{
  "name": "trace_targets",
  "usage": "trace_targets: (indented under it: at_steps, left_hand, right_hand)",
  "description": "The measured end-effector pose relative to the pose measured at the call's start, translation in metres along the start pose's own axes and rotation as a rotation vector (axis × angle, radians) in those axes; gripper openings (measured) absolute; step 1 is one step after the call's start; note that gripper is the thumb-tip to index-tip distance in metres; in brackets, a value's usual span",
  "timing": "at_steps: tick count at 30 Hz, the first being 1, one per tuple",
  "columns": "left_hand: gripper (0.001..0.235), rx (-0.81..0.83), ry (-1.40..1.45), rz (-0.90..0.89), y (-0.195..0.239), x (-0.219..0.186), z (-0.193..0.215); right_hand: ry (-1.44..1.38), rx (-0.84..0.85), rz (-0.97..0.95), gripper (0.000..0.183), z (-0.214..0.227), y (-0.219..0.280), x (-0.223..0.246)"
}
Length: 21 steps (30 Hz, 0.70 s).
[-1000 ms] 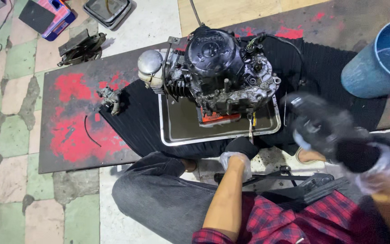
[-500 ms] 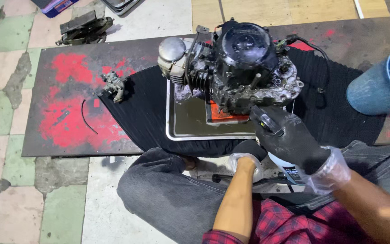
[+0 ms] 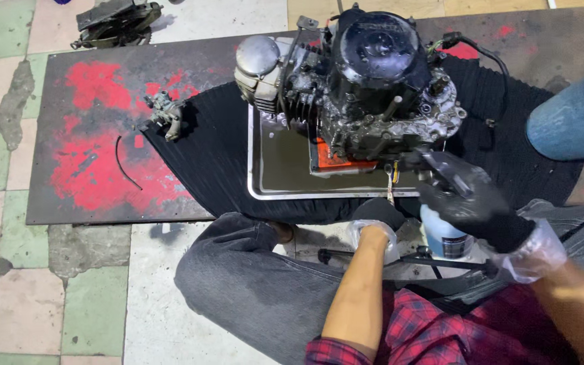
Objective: The person scrubs a disassembled motorcycle engine with a brush and cleaning solution. They use a screwdriver to clean crevices and remove debris from the engine block, which is placed in a metal tray.
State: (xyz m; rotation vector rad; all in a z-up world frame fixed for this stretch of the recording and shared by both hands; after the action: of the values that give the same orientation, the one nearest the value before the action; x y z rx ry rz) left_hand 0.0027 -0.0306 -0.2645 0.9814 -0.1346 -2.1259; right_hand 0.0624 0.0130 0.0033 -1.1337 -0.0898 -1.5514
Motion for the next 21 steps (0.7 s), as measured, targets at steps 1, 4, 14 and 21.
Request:
trace_targets:
  at_steps: [1,4,14,21]
  left_hand:
    - [0.040,-0.027,0.002,0.040,0.000,0.004,0.002]
    - [0.043,-0.090,0.014,0.139,0.002,0.014,0.010]
    - [0.058,-0.125,0.062,0.157,-0.011,0.024,-0.004]
    - [0.048,0.040,0.218,0.124,-0.010,0.028,-0.012]
  right_hand:
    - [0.079,-0.042,0.140,0.061,0.011,0.009,-0.001]
    - [0.060,-0.097,-0.318,0.054,0.052,0.040,-0.059]
    - [0.399,-0.614,-0.185,0.039,0.128,0.065,-0.160]
    - [0.101,-0.668,-0.463,0.029,0.131,0.079,-0.224]
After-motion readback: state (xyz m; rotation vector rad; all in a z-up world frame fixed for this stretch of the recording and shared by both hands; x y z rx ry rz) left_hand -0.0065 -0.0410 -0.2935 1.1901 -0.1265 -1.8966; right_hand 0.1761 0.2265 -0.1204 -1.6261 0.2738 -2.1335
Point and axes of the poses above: each hand's wrist, its own y-axis away from the middle knuckle, its own z-axis out of the back of the hand, x = y × z, the point moved 7 cm from there along -y, towards the middle knuckle, and after that the axes turned 10 degrees about -x, right-handed, at the moved point
